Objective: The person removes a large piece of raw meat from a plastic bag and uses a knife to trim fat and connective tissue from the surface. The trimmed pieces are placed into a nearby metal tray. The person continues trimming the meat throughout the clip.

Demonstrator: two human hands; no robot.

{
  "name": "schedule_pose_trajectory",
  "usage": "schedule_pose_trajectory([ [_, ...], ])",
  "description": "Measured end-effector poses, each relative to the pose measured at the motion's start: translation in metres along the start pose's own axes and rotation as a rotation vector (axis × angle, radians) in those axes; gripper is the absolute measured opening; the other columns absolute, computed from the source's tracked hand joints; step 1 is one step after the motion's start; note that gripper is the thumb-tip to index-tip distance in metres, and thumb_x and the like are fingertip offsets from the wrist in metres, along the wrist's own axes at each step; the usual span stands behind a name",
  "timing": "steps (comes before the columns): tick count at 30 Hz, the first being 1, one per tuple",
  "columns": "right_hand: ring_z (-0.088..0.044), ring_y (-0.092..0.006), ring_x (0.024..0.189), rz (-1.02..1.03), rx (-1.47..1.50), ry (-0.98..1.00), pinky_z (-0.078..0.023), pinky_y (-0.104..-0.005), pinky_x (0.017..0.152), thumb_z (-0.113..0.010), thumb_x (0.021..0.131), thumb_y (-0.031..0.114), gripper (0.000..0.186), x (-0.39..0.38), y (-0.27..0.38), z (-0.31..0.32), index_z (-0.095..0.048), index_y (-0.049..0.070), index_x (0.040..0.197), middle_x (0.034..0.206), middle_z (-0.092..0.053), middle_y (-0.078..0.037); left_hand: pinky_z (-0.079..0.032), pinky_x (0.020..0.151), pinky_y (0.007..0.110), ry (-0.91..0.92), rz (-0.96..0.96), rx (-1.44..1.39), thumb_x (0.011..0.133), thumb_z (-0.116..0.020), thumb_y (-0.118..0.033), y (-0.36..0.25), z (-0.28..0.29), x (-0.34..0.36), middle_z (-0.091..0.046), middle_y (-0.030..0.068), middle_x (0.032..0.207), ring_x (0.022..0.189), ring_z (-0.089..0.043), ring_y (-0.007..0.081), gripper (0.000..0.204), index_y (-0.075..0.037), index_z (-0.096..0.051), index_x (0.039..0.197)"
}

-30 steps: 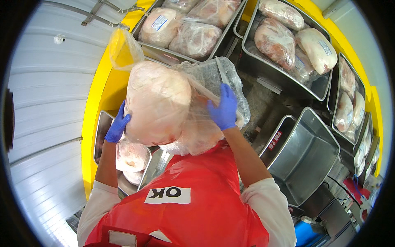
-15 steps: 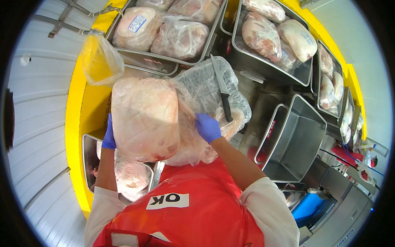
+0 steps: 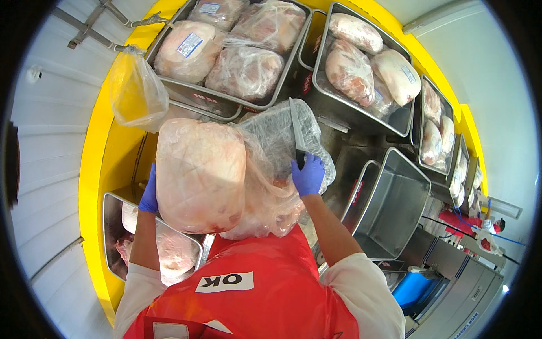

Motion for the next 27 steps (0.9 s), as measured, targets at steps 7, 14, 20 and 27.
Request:
schedule_pose_trajectory([
  [7,-0.072,-0.0420,0.094,-0.224,0.040,0.261,-0.056,-0.0517,0.085,-0.078,0.084,0.034,0.046,0.006,-0.053,-0.040,-0.065,0.007,0.119,0.104,-0.073,-0.021,-0.046,0.112,0.035,-0.108,-0.019,0.057,0.109,-0.041,-0.061,-0.006,0.004,-0.003,-0.059,0.0072,0.150,0.133,-0.057,0.0199,0.072,-0.008,-0.047,0.158],
  [14,-0.075,-0.0395,0.097,-0.171,0.179,0.264,-0.058,-0.0457,0.084,-0.079,0.092,0.032,0.043,0.062,-0.058,0.019,-0.066,0.005,0.124,0.107,-0.075,-0.024,-0.047,0.111,0.034,-0.112,-0.036,0.029,0.108,-0.044,-0.063,0.000,0.014,0.002,-0.062,0.0074,0.146,0.129,-0.059,0.0192,0.073,-0.006,-0.053,0.153],
  [20,-0.075,-0.0367,0.091,0.248,0.250,0.067,-0.059,-0.0433,0.079,-0.075,0.094,0.028,0.044,0.105,0.015,0.049,-0.066,0.017,0.135,0.103,-0.074,-0.019,-0.047,0.111,0.034,-0.159,-0.036,0.029,0.108,-0.044,-0.062,0.001,0.007,-0.004,-0.064,0.0071,0.144,0.128,-0.059,0.0191,0.071,-0.007,-0.056,0.152],
  [27,-0.072,-0.0393,0.086,0.394,-0.154,0.282,-0.057,-0.0520,0.074,-0.064,0.098,0.033,0.035,0.225,0.097,-0.067,-0.064,0.019,0.130,0.097,-0.071,-0.017,-0.045,0.113,0.035,-0.124,-0.027,0.032,0.109,-0.042,-0.061,-0.010,-0.007,0.002,-0.060,0.0067,0.149,0.130,-0.057,0.0200,0.071,-0.007,-0.050,0.155],
])
Point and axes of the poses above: each hand's wrist, its own x-axis towards the middle knuckle, its own z-axis out of the back of the hand, y = z × x, the point moved 7 cm from there along x, towards the middle knuckle
